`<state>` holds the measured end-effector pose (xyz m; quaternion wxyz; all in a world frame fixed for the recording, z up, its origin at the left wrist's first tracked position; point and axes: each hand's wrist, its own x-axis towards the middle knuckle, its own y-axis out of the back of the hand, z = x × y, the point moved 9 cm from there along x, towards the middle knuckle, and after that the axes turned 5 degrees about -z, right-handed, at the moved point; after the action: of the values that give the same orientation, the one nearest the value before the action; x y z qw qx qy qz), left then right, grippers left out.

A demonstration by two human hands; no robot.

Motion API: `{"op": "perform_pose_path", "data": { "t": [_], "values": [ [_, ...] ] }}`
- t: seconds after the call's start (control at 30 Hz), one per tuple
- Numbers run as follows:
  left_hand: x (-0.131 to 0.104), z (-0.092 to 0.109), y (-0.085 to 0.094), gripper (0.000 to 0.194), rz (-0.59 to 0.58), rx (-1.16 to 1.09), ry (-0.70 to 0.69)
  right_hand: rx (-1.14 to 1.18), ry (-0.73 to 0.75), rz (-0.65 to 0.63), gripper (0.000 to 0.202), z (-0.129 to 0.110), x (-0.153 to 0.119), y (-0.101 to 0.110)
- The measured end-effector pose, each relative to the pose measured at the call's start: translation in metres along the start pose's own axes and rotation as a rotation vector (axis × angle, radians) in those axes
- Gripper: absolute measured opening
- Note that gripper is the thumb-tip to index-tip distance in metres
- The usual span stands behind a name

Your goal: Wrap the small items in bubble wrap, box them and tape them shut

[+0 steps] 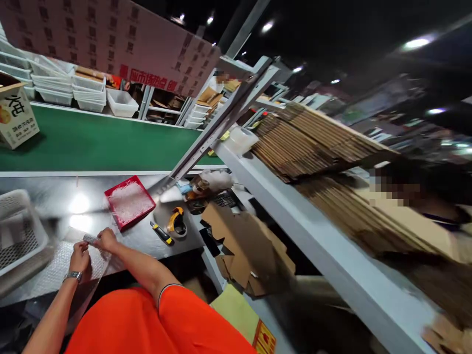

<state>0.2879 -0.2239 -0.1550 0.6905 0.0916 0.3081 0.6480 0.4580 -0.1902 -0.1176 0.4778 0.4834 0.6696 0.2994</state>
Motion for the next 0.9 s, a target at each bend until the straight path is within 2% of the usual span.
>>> {"op": "perform_pose_path", "data": {
  "t": [0.1, 0.2, 0.27, 0.33, 0.43, 0.53, 0.63, 0.77, 0.9],
  "values": [
    [-0.010, -0.006, -0.003, 0.040, -0.035, 0.025, 0.035, 0.018, 0.056, -0.103, 0.021, -0.010, 0.003, -0.015],
    [-0.016, -0.015, -0.003, 0.043, -0.047, 0.074, 0.048, 0.042, 0.098, -0.143, 0.027, -0.011, 0.003, -0.031],
    [-0.024, -0.021, 0.001, 0.043, -0.044, 0.154, 0.044, 0.050, 0.110, -0.123, 0.034, -0.009, 0.004, -0.036],
    [-0.036, -0.023, 0.003, 0.049, -0.070, 0.327, 0.011, 0.047, 0.095, -0.071, 0.040, -0.005, 0.006, -0.036],
    [-0.050, -0.025, -0.003, 0.073, -0.175, 0.621, -0.060, 0.033, 0.038, -0.003, 0.042, 0.001, 0.007, -0.033],
    [-0.052, -0.026, -0.010, 0.084, -0.259, 0.741, -0.065, 0.006, 0.013, 0.025, 0.047, 0.003, 0.000, -0.037],
    [-0.045, -0.025, -0.014, 0.089, -0.291, 0.788, -0.029, -0.020, 0.072, 0.019, 0.054, -0.003, -0.019, -0.047],
    [-0.041, -0.022, -0.015, 0.089, -0.296, 0.816, -0.014, 0.003, 0.158, -0.034, 0.047, -0.013, -0.034, -0.056],
    [-0.046, -0.023, -0.011, 0.089, -0.303, 0.836, -0.067, 0.066, 0.082, -0.067, 0.031, -0.005, -0.010, -0.047]
  ]
}}
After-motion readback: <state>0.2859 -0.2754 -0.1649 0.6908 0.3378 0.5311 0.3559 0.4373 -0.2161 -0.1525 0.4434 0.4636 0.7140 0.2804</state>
